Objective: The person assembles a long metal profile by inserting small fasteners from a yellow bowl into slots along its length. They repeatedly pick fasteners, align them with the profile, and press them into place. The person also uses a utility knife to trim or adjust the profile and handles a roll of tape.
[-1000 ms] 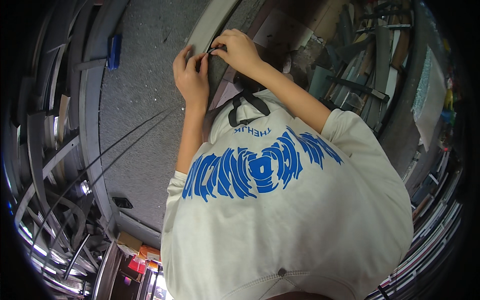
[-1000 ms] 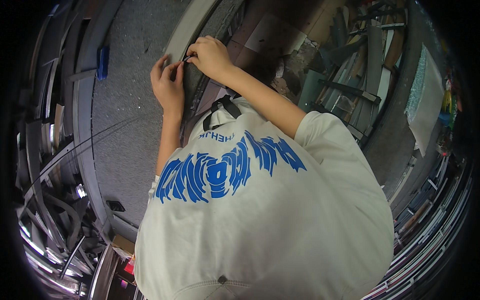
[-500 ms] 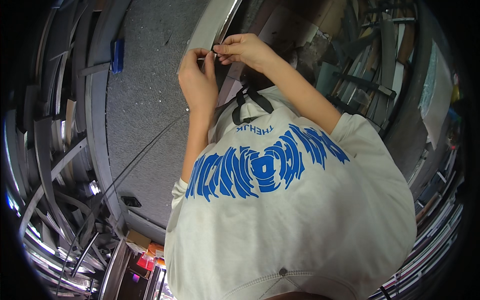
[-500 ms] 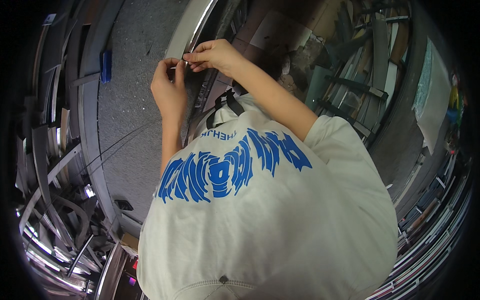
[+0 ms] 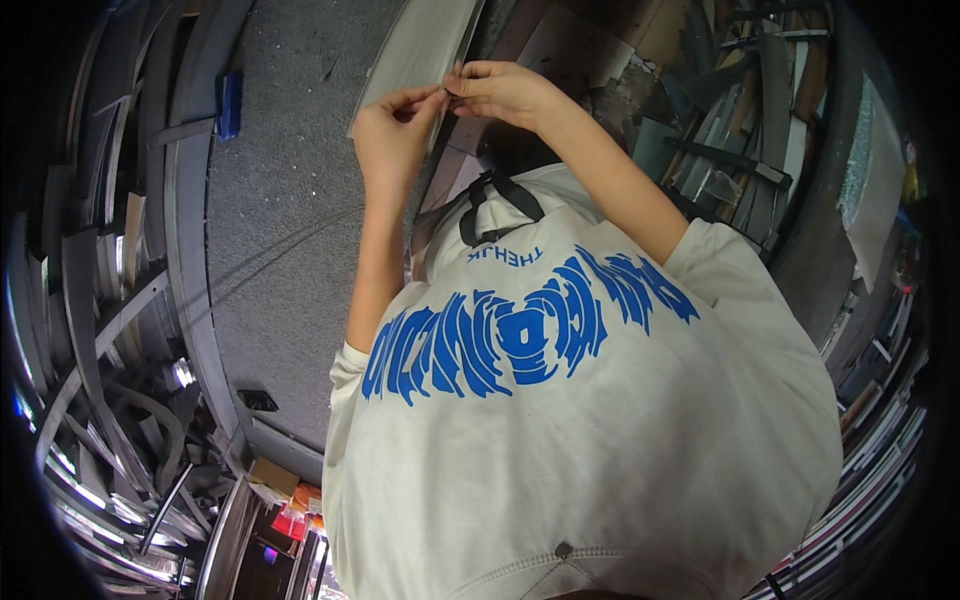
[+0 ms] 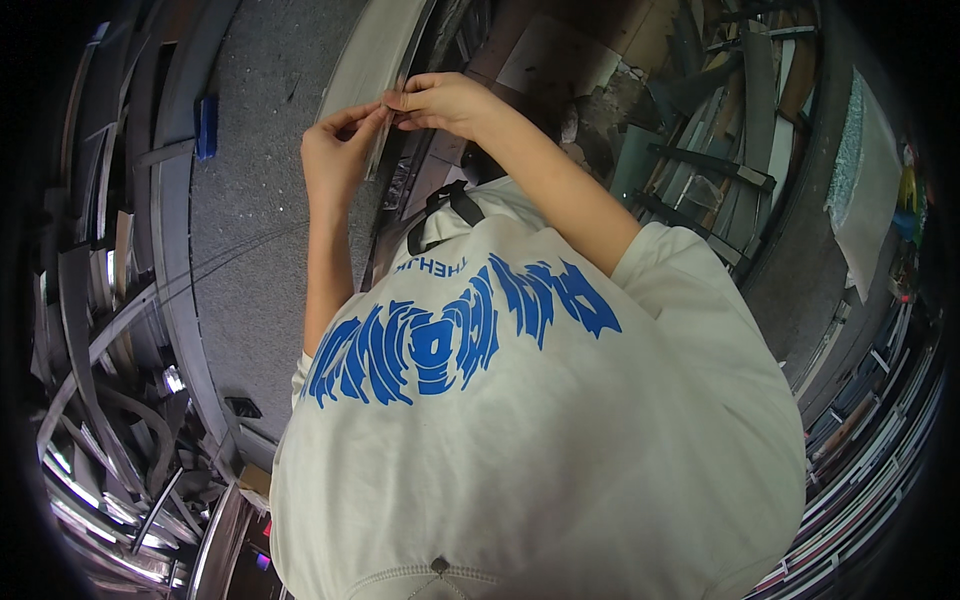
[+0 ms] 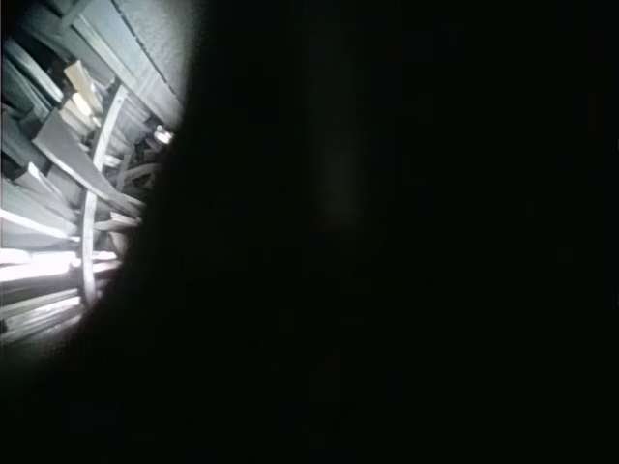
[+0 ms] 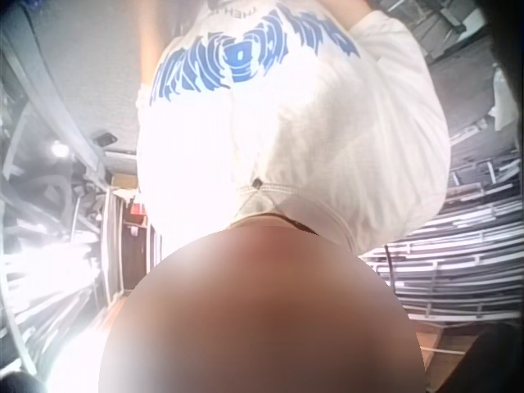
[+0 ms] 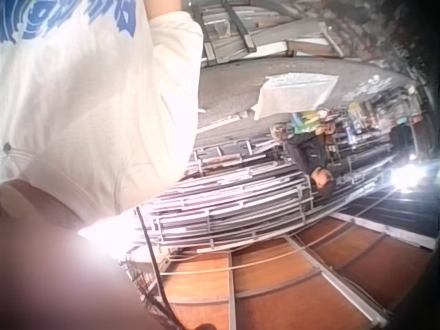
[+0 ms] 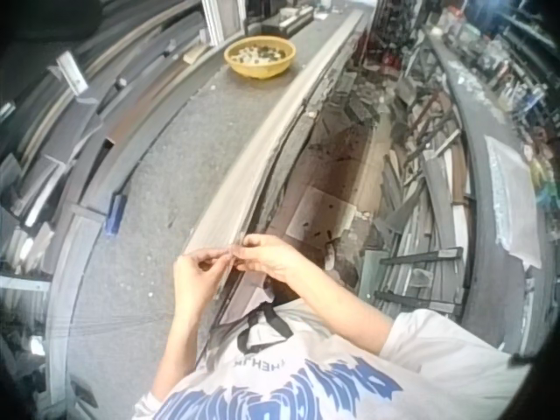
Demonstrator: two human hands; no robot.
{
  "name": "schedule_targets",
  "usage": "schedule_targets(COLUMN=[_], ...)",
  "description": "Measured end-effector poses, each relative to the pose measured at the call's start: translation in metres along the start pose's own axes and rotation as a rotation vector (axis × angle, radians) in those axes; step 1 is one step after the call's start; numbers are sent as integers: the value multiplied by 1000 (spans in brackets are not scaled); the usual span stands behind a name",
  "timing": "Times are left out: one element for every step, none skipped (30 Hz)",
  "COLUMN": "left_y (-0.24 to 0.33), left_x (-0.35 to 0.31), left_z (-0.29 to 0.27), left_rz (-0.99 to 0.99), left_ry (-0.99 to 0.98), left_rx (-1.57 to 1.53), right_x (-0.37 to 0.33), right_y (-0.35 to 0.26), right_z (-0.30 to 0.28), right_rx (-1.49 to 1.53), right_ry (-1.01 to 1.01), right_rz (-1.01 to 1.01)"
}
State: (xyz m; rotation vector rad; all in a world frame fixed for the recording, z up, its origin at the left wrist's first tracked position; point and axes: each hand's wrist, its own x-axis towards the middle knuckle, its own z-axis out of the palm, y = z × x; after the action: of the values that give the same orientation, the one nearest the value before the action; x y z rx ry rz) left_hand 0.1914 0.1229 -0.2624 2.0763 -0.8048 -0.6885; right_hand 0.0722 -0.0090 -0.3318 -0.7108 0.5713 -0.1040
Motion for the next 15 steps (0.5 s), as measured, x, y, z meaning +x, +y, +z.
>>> schedule_targets(left_y=[-2,-4,-6,-9,-11,-12,-14,-14,-14,-14,-13,-12,-10,-9,-9], left_x=[1,3,5,7,10,15,16,17,18,18,17,15,13,11,8], left_z=[0,-1,-2,-3,-5,-6,-7,-8,-7,-6,-6,-4,-3,-2,-1], left_rz=[-12,-39,-64,-92,-96,-102,-147,-131,-145,-152,-136,-114,-103,-57,-23], left_ry=[1,-40,-75,-108,-149,-189,-215,-231,-230,-234,-214,-201,-181,-178,-169], left_rx=[-21,-103,-185,-266,-284,-302,-300,-313,-309,-319,-298,-290,-279,-249,-217], right_x=[0,1,1,2,3,4,4,3,3,2,0,-1,-2,-3,-3], right_y=[0,-1,-2,-3,-4,-5,-6,-6,-8,-9,-9,-9,-9,-7,-5], right_z=[-2,-4,-6,-7,-8,-8,-9,-8,-7,-6,-5,-4,-3,-2,0], right_rx=[-24,-43,-67,-115,-166,-217,-253,-214,-175,-138,-98,-124,-143,-151,-154], right_ry=[0,1,36,26,49,73,78,81,68,54,29,49,44,47,55], right_rz=[2,2,25,-5,-12,-23,-19,0,-4,-6,-10,2,0,-5,-39])
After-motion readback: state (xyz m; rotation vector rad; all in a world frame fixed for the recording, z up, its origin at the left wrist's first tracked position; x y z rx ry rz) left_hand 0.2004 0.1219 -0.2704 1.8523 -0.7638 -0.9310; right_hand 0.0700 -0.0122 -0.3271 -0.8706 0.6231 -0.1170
